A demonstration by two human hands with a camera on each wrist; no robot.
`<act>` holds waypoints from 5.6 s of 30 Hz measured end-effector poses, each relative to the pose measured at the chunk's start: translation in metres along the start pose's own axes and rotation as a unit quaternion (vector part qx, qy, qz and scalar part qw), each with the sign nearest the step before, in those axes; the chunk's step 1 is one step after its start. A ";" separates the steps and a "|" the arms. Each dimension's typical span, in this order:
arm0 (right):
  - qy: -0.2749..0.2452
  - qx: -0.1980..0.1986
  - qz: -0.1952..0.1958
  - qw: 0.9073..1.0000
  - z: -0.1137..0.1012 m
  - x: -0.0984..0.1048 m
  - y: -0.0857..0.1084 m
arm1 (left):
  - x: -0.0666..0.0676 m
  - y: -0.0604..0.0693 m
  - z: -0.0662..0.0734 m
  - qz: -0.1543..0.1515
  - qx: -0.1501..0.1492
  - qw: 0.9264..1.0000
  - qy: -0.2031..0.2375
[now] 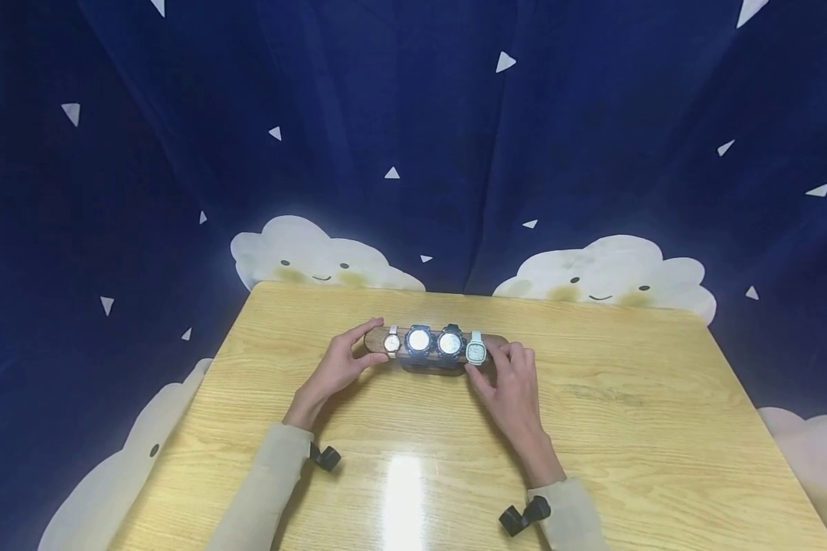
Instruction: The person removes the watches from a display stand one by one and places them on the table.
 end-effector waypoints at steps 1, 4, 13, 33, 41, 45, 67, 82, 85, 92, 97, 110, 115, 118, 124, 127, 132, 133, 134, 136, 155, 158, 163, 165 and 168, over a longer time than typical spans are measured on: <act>0.002 -0.001 0.001 1.000 0.000 0.000 0.000 | 0.000 0.000 0.000 0.000 0.001 1.000 0.000; 0.003 -0.003 0.003 1.000 0.000 0.000 0.000 | 0.000 0.000 0.001 0.001 0.002 1.000 0.000; 0.002 0.003 0.011 1.000 0.000 0.000 -0.001 | 0.001 0.001 0.001 -0.002 0.007 1.000 0.000; -0.008 -0.005 -0.002 1.000 0.000 0.002 -0.001 | 0.001 0.001 0.002 -0.001 -0.003 1.000 -0.002; 0.000 0.001 0.003 1.000 0.003 0.005 -0.002 | 0.001 0.000 0.002 -0.002 -0.003 1.000 -0.004; 0.003 0.005 0.010 1.000 0.004 0.007 -0.004 | 0.000 0.000 0.002 -0.003 -0.003 1.000 -0.002; 0.006 0.006 0.018 1.000 0.008 0.014 -0.006 | 0.001 0.002 0.001 -0.004 0.003 1.000 -0.001; 0.007 0.006 0.021 1.000 0.010 0.016 -0.007 | 0.001 0.001 0.000 -0.006 0.003 1.000 -0.002; 0.008 0.004 0.018 1.000 0.010 0.017 -0.006 | 0.001 0.001 0.000 -0.007 0.005 1.000 -0.002; 0.007 0.002 0.021 1.000 0.012 0.017 -0.006 | 0.001 0.001 0.001 -0.010 0.010 1.000 -0.003; 0.008 0.000 0.020 1.000 0.012 0.017 -0.006 | 0.002 0.001 0.002 -0.010 0.008 1.000 -0.006; 0.011 -0.006 0.023 1.000 0.013 0.019 -0.006 | 0.002 0.002 0.002 -0.011 0.014 1.000 -0.010; 0.012 -0.002 0.024 1.000 0.014 0.020 -0.006 | 0.001 0.001 0.002 -0.011 0.015 1.000 -0.010; 0.012 0.000 0.025 1.000 0.014 0.020 -0.006 | 0.001 0.001 0.002 -0.010 0.015 1.000 -0.009; 0.016 -0.002 0.025 1.000 0.014 0.022 -0.007 | 0.001 0.001 0.001 -0.007 0.011 1.000 -0.009; 0.019 -0.005 0.026 0.999 0.015 0.022 -0.008 | 0.002 0.001 0.002 -0.006 0.009 1.000 -0.010; 0.020 -0.007 0.024 0.999 0.016 0.023 -0.008 | 0.002 0.001 0.002 -0.006 0.007 1.000 -0.011; 0.020 -0.007 0.024 0.999 0.016 0.023 -0.008 | 0.002 0.001 0.002 -0.007 0.007 1.000 -0.011; 0.020 -0.007 0.024 0.999 0.016 0.024 -0.008 | 0.002 0.001 0.002 -0.006 0.007 1.000 -0.011; 0.020 -0.007 0.025 0.999 0.017 0.024 -0.008 | 0.002 0.001 0.002 -0.006 0.008 1.000 -0.012; 0.015 -0.016 0.025 0.999 0.021 0.024 -0.006 | 0.001 0.003 0.001 -0.009 0.003 1.000 -0.002; 0.002 -0.012 0.031 0.999 0.021 0.021 -0.005 | 0.001 0.003 0.001 -0.009 0.005 1.000 -0.002; -0.014 -0.004 0.043 0.999 0.022 0.019 -0.004 | 0.002 0.002 0.001 -0.009 0.001 1.000 -0.006; -0.022 -0.002 0.044 0.999 0.022 0.020 -0.004 | 0.002 0.002 0.001 -0.009 -0.001 1.000 -0.005; -0.027 0.001 0.045 0.999 0.022 0.021 -0.004 | 0.002 0.002 0.001 -0.008 -0.004 1.000 -0.003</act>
Point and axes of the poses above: each hand's wrist, its own y-axis away from the middle knuckle, its own x-axis out of the back of the hand, z = x × y, the point moved 2 cm from there along -y, towards the middle knuckle, and after that the axes turned 4 degrees about x, right-handed, at the moved point
